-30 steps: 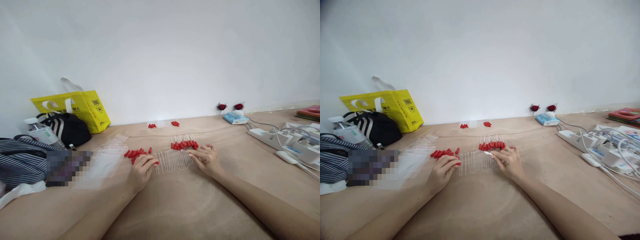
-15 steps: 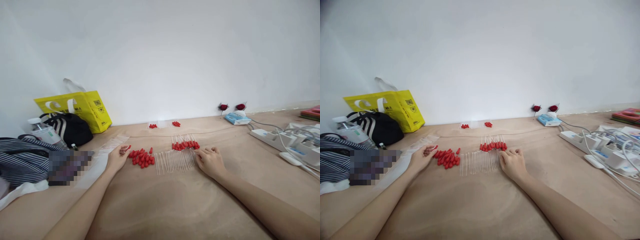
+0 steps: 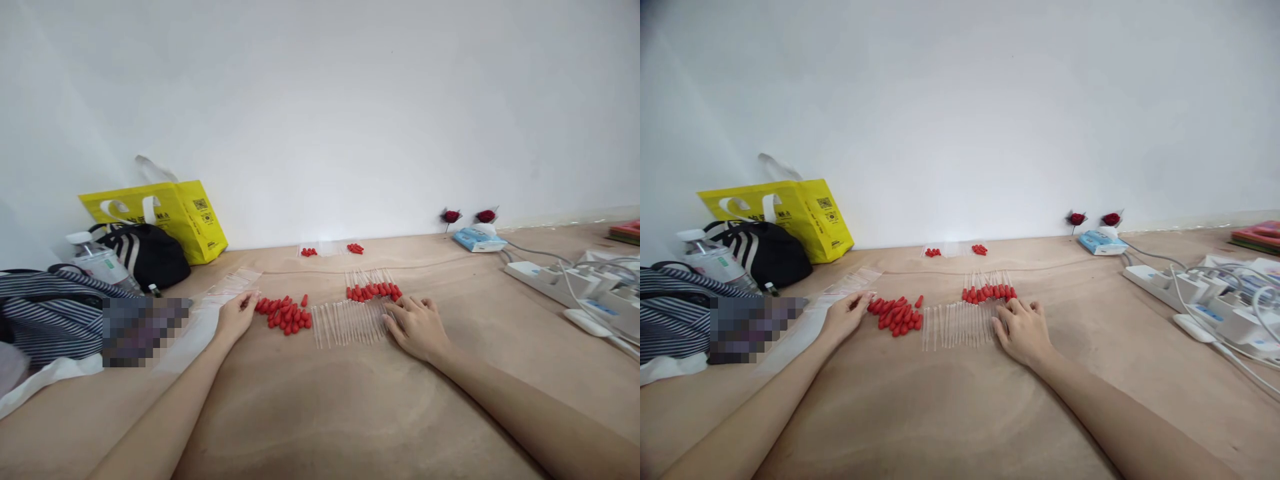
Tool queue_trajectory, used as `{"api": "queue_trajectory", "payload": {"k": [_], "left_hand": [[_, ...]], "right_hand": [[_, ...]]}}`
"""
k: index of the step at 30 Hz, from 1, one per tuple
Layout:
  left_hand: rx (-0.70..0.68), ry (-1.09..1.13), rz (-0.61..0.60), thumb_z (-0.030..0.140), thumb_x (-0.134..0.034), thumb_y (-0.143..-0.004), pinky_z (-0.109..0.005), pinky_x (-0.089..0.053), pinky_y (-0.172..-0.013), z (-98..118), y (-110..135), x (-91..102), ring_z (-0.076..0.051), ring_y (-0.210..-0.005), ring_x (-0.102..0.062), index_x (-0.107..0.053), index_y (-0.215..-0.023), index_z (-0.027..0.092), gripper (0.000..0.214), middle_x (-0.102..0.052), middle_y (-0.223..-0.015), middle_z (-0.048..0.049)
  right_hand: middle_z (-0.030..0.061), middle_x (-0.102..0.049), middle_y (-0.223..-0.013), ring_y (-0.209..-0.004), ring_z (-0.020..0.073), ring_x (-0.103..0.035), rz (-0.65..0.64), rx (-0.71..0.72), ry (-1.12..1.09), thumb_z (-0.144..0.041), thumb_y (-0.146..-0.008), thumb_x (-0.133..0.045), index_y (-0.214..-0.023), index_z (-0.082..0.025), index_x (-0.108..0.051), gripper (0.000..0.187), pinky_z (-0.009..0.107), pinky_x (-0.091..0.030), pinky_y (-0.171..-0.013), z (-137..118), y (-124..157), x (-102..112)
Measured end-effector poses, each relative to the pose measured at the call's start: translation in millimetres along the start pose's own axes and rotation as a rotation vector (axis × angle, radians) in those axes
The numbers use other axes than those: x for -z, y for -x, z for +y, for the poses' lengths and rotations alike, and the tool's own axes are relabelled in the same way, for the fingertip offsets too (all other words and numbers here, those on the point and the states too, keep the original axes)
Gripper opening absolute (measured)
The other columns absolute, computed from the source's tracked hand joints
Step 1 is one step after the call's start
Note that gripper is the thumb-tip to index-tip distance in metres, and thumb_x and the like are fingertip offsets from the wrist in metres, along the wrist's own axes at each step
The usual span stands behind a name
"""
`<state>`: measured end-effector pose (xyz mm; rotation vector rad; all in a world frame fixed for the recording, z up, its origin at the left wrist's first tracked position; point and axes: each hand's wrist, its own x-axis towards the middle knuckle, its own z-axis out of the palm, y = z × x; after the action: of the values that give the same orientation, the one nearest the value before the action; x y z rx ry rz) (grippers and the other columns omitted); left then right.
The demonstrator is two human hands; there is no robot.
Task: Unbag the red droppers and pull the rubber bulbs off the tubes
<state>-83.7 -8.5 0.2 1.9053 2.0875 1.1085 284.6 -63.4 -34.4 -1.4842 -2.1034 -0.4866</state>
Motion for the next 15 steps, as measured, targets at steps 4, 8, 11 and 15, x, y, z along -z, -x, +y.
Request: {"api": "queue_trajectory", "payload": {"k": [4, 8, 11, 15], "left_hand": [[-0.006, 0.005, 0.001, 0.049, -0.04, -0.07, -0.028, -0.046, -0.068, -0.8, -1.0, -0.4, -0.022, -0.077, -0.062, -0.066, -0.085, 0.017, 0.043, -0.069, -0.081, -0.0051], [-0.016, 0.019, 0.048, 0.05, -0.039, -0.071, -0.028, -0.046, -0.069, 1.5, -0.3, 0.6, -0.021, -0.077, -0.061, -0.064, -0.086, 0.017, 0.044, -0.068, -0.083, -0.0059], [-0.034, 0.027, 0.098, 0.049, -0.038, -0.073, -0.029, -0.046, -0.069, 5.7, 3.1, 0.7, -0.021, -0.077, -0.06, -0.062, -0.089, 0.016, 0.044, -0.066, -0.089, -0.0071], [-0.183, 0.06, 0.116, 0.047, -0.04, -0.075, -0.027, -0.046, -0.068, 13.9, 11.8, -2.2, -0.019, -0.079, -0.059, -0.062, -0.088, 0.017, 0.039, -0.064, -0.09, -0.006]], "right_hand": [[0.0031, -0.058, -0.081, -0.074, 0.015, -0.051, 0.022, -0.066, -0.042, -0.035, -0.082, -0.042, -0.091, -0.023, -0.064, 0.026, 0.03, -0.024, -0.071, 1.5, -3.7, -0.4], [0.0028, -0.059, -0.081, -0.078, 0.016, -0.052, -0.01, -0.159, -0.081, -0.034, -0.082, -0.043, -0.088, -0.024, -0.065, 0.025, 0.03, -0.023, -0.071, -1.1, -21.0, -1.4], [0.0043, -0.06, -0.08, -0.082, 0.0182, -0.051, -0.06, -0.228, -0.079, -0.037, -0.081, -0.044, -0.085, -0.023, -0.065, 0.025, 0.031, -0.023, -0.071, -6.6, -40.5, -4.7], [0.0072, -0.061, -0.082, -0.083, 0.02, -0.05, -0.096, -0.304, -0.04, -0.041, -0.081, -0.043, -0.076, -0.021, -0.066, 0.031, 0.033, -0.023, -0.071, -14.3, -59.7, -11.8]]}}
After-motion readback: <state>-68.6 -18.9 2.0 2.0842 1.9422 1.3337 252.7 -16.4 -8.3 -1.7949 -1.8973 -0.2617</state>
